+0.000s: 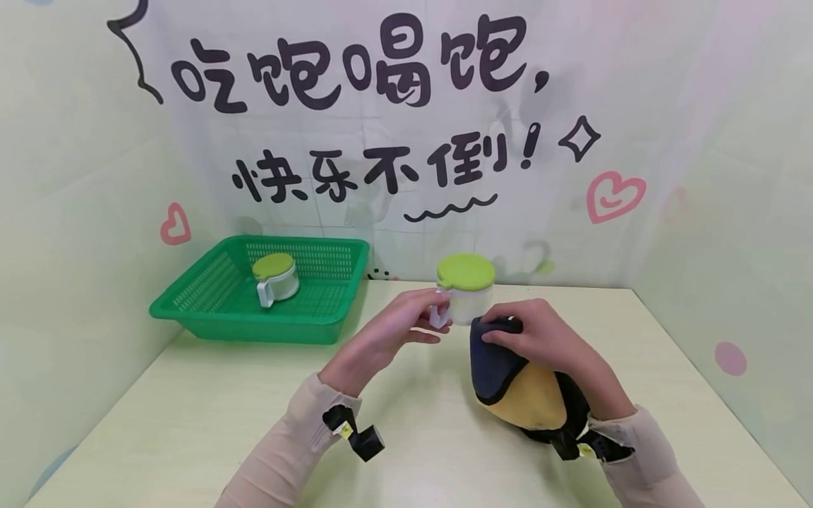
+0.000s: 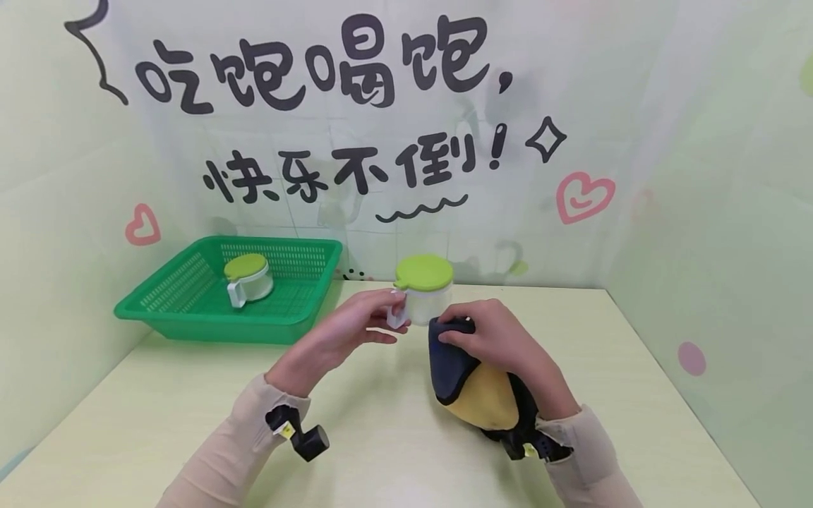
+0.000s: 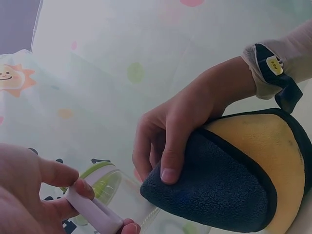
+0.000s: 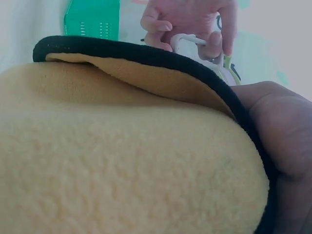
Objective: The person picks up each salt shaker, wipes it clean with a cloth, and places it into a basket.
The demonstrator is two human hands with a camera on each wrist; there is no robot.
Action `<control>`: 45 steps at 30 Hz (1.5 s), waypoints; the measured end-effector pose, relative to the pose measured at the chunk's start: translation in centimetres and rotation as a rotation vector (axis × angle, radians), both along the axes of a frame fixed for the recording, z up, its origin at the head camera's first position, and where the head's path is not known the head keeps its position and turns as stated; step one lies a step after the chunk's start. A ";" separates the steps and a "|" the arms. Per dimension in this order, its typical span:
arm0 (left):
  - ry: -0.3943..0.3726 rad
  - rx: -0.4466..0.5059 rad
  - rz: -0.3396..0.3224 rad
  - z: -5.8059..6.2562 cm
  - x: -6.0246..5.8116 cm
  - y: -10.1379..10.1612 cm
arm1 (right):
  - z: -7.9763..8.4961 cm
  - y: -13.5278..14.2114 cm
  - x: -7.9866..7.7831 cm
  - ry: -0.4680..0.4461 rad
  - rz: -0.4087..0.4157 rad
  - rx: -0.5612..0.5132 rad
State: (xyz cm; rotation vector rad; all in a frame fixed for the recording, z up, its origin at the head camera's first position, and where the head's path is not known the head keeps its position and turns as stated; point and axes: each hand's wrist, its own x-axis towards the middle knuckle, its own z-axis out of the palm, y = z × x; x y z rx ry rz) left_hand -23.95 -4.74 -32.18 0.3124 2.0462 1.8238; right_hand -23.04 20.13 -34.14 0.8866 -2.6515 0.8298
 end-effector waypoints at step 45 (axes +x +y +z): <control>0.012 -0.049 -0.029 0.1 0.1 0.1 | 0.8 1.2 0.1 0.065 -0.036 -0.088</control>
